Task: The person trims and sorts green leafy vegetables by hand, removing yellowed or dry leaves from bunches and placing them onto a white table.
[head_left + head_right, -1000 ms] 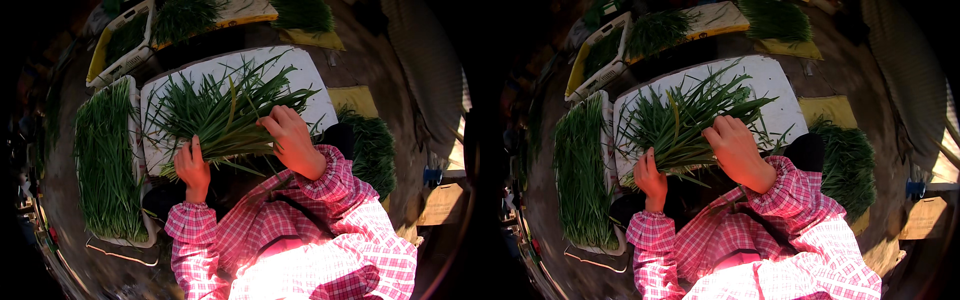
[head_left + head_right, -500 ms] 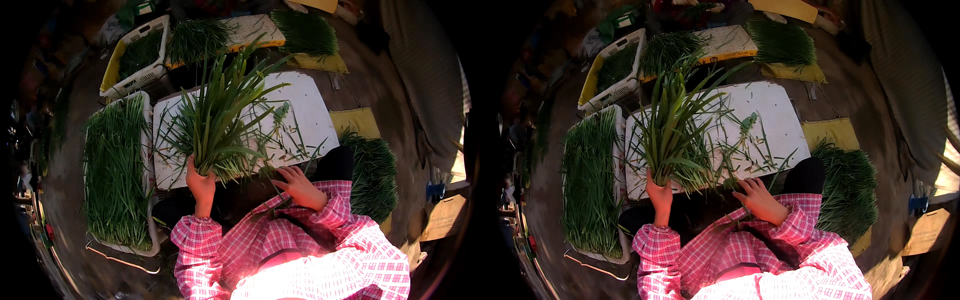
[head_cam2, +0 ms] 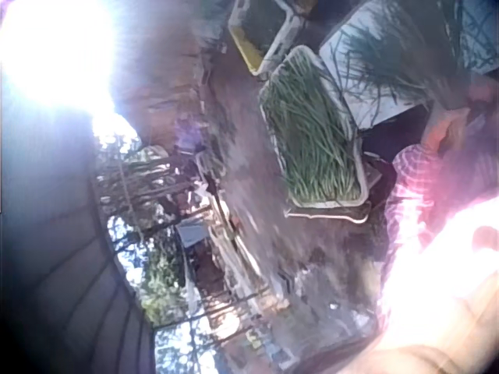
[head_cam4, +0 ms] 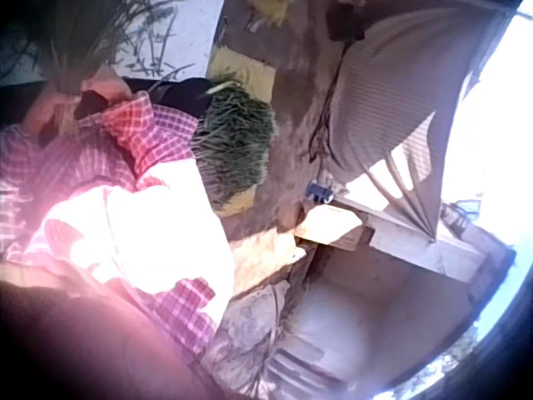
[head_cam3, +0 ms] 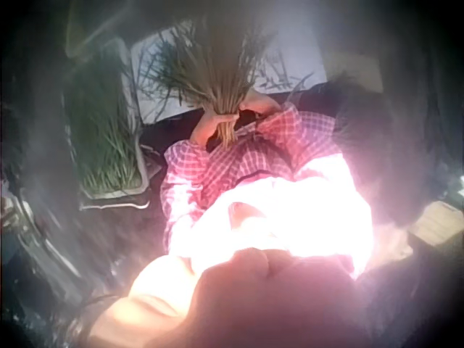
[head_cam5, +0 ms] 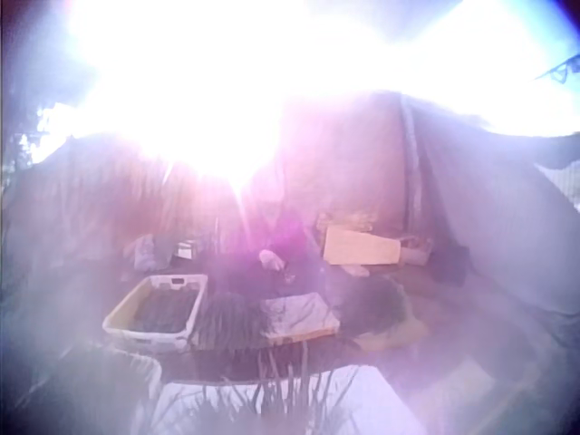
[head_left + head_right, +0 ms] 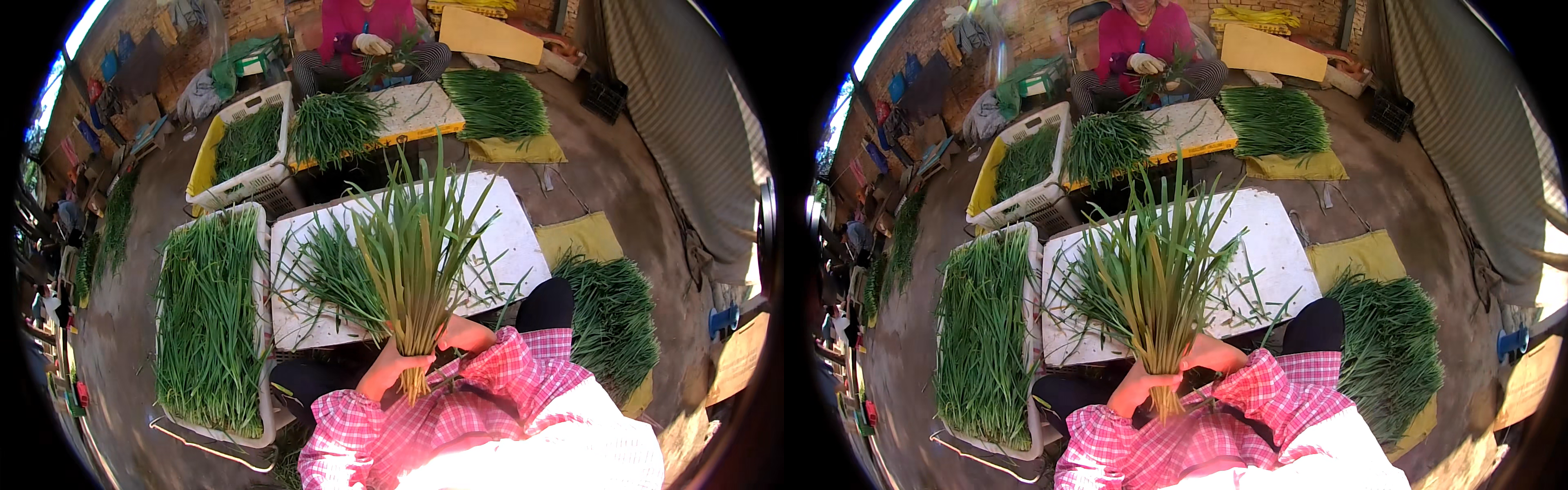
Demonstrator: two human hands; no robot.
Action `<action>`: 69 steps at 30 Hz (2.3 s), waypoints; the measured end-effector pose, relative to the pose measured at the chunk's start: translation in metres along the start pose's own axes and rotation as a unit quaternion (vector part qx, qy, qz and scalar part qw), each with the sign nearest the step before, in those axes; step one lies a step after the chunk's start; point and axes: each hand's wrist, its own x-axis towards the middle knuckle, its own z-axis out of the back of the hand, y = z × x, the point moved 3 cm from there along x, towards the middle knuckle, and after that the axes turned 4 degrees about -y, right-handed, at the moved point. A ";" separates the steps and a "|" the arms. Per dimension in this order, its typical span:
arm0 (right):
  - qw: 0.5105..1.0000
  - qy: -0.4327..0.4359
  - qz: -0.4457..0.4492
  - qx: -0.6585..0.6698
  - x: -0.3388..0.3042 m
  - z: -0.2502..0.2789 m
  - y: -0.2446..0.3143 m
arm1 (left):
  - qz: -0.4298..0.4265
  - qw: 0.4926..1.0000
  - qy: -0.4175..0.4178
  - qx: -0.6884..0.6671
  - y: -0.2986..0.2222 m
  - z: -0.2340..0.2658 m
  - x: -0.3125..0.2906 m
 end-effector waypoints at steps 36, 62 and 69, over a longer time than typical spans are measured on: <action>0.982 -0.043 0.023 0.183 0.010 -0.010 0.016 | 0.116 0.968 0.186 -0.127 0.012 -0.014 0.006; 0.853 -0.378 0.236 -0.271 -0.058 0.076 0.130 | -0.115 0.977 -0.079 -0.162 -0.014 0.038 0.024; 0.717 -0.541 0.253 -0.360 -0.055 0.159 0.099 | -0.085 0.984 -0.122 -0.095 -0.006 0.042 0.014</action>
